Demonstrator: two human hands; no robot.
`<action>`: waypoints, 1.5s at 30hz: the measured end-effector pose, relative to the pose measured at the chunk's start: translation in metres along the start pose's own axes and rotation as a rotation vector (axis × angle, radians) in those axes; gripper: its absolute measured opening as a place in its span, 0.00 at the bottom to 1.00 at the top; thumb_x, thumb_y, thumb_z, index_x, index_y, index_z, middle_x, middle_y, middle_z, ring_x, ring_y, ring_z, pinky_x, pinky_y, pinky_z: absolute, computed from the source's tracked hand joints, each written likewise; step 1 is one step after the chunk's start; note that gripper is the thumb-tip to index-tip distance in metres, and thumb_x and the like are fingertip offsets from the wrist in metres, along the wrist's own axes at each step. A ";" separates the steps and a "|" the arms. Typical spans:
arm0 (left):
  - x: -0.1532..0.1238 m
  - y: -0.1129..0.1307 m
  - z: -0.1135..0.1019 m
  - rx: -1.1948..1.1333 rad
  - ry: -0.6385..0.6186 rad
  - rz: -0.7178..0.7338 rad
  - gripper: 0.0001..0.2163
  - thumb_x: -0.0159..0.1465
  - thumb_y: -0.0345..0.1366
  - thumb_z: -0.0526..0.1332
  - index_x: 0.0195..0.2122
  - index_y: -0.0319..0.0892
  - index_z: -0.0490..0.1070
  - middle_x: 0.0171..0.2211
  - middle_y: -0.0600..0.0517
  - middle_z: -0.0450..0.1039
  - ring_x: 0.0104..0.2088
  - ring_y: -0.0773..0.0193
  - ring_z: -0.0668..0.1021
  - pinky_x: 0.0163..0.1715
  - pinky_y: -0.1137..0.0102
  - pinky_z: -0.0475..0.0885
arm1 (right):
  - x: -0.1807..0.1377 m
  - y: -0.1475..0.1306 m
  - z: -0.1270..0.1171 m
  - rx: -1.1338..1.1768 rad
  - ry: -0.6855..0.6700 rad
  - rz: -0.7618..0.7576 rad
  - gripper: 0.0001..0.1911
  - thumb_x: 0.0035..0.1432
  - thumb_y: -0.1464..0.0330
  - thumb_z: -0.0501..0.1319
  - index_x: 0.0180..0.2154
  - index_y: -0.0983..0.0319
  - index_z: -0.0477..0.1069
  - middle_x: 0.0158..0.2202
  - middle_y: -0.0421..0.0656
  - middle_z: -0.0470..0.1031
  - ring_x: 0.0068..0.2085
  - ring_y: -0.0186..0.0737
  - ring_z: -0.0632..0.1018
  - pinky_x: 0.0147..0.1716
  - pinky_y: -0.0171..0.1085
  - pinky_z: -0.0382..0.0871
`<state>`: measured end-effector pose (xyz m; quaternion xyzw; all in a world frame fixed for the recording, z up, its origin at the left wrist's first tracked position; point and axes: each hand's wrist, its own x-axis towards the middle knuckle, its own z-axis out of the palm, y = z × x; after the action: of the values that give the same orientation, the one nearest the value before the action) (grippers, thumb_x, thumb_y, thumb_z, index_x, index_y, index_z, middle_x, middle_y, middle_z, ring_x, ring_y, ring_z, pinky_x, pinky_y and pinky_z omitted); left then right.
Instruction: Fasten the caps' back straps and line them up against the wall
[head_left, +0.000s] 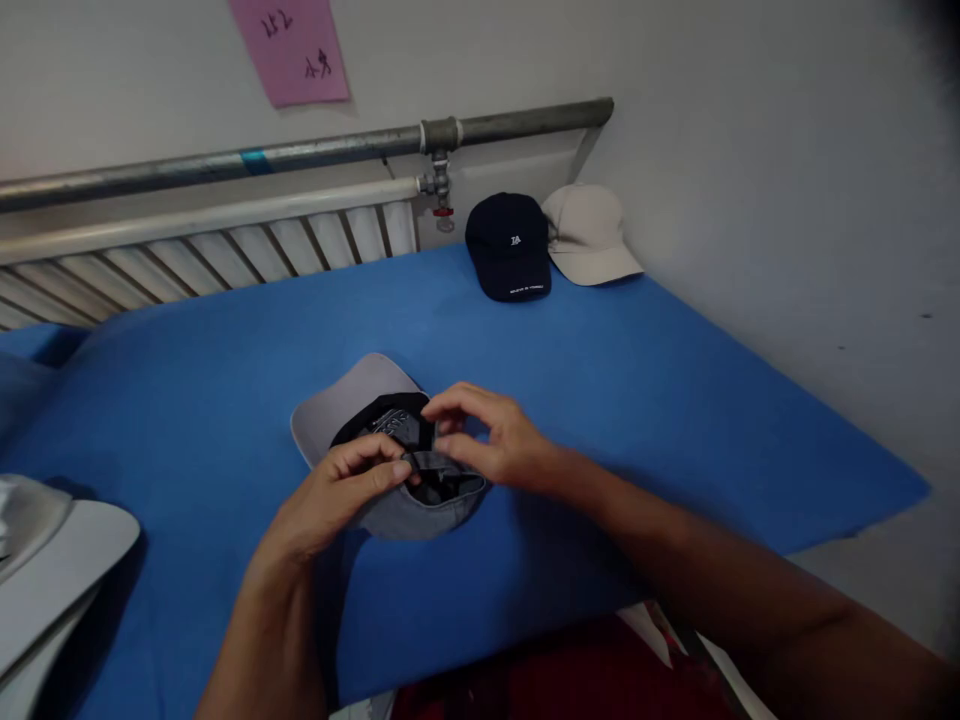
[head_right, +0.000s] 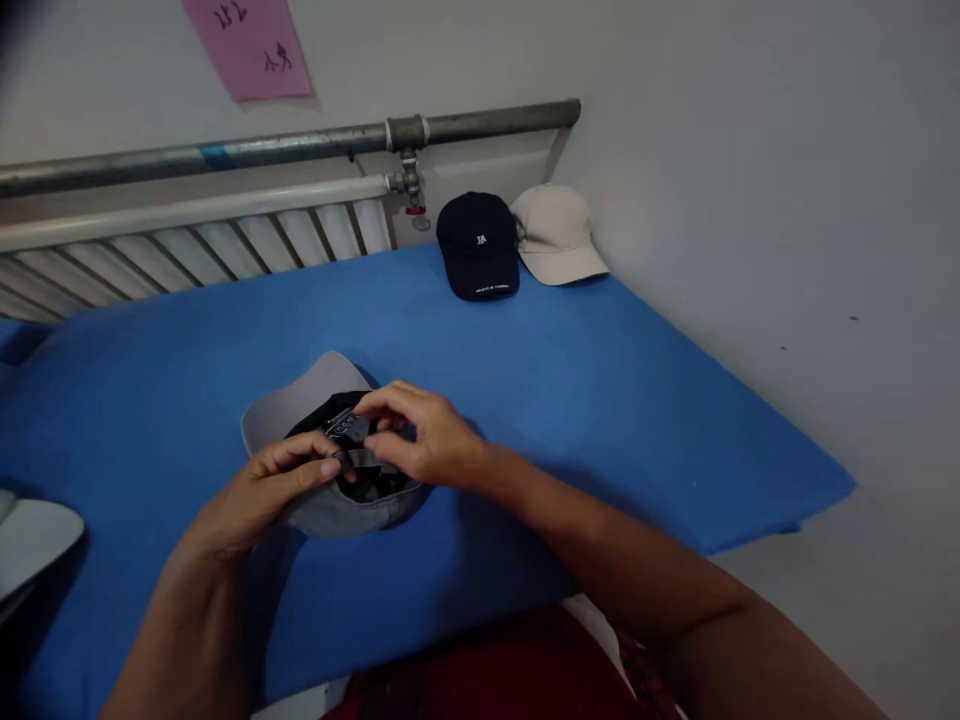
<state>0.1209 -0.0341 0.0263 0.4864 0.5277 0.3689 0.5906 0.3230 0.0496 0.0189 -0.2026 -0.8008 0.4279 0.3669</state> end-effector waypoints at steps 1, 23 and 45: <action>-0.001 0.000 -0.001 -0.001 -0.008 0.017 0.07 0.60 0.40 0.64 0.31 0.42 0.75 0.31 0.53 0.75 0.33 0.69 0.73 0.36 0.75 0.67 | 0.001 0.001 -0.003 0.008 0.020 0.037 0.11 0.55 0.74 0.59 0.42 0.61 0.71 0.38 0.42 0.73 0.36 0.33 0.74 0.39 0.37 0.70; -0.013 0.001 -0.009 -0.035 -0.147 0.119 0.07 0.59 0.40 0.64 0.29 0.42 0.76 0.26 0.51 0.74 0.26 0.67 0.71 0.28 0.72 0.64 | 0.004 -0.004 -0.012 0.136 -0.287 -0.075 0.07 0.53 0.70 0.62 0.25 0.60 0.67 0.27 0.35 0.71 0.35 0.35 0.73 0.57 0.48 0.55; -0.004 -0.001 -0.006 -0.073 -0.054 0.063 0.06 0.63 0.38 0.62 0.35 0.43 0.76 0.34 0.52 0.75 0.35 0.69 0.74 0.37 0.74 0.67 | 0.007 0.003 -0.012 -0.098 -0.012 0.003 0.04 0.55 0.69 0.63 0.29 0.61 0.71 0.29 0.39 0.74 0.35 0.36 0.73 0.43 0.41 0.64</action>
<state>0.1147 -0.0369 0.0270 0.4905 0.4824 0.3930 0.6100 0.3276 0.0615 0.0237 -0.2191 -0.8227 0.3898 0.3511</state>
